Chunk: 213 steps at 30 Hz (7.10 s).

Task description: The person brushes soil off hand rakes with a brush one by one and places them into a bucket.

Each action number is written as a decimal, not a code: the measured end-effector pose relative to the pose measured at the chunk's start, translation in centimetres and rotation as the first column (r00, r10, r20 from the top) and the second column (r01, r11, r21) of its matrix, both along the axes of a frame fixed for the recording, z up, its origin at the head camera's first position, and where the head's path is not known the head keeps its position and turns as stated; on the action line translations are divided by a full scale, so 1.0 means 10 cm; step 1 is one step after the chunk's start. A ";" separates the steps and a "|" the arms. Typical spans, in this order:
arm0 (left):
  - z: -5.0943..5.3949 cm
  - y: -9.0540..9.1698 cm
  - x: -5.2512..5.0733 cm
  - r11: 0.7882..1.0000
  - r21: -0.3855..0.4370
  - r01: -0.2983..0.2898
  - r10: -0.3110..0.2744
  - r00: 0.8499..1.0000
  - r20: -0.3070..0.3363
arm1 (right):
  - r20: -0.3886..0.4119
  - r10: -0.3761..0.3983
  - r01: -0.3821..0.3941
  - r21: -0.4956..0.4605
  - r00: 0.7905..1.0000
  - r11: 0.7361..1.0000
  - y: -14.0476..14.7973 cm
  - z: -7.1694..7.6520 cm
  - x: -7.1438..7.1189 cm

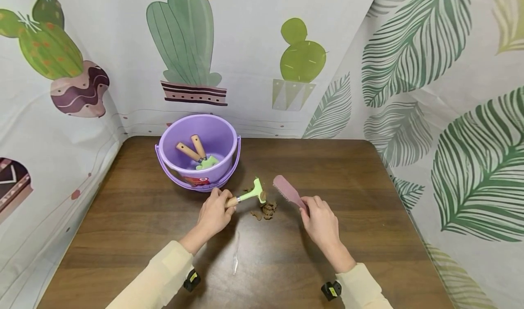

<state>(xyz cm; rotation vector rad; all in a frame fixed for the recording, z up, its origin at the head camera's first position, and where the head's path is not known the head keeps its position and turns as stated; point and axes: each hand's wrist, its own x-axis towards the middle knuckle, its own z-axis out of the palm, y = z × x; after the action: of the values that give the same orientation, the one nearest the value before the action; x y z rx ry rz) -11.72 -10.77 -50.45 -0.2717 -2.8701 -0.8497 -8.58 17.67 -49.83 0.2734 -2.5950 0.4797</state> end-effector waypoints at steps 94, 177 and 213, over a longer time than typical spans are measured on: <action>0.02 -0.03 0.00 0.948 -0.319 0.010 -0.048 0.992 -0.112 | -0.121 0.133 -0.107 0.201 0.984 0.974 0.01 0.00 -0.20; -0.04 -0.09 0.01 0.965 -0.262 0.018 -0.041 0.996 -0.082 | -0.111 0.237 -0.212 0.196 0.965 0.957 -0.13 0.14 -0.07; 0.15 -0.24 0.02 0.963 -0.269 0.029 -0.069 0.987 -0.143 | -0.128 0.128 -0.108 0.156 0.983 0.982 0.24 -0.01 -0.07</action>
<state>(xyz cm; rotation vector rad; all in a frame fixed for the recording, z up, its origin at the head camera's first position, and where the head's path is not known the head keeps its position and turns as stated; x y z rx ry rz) -11.49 -13.18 -48.97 -0.4185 -2.8389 -0.4252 -9.27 20.05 -49.88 0.4963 -2.4922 0.2963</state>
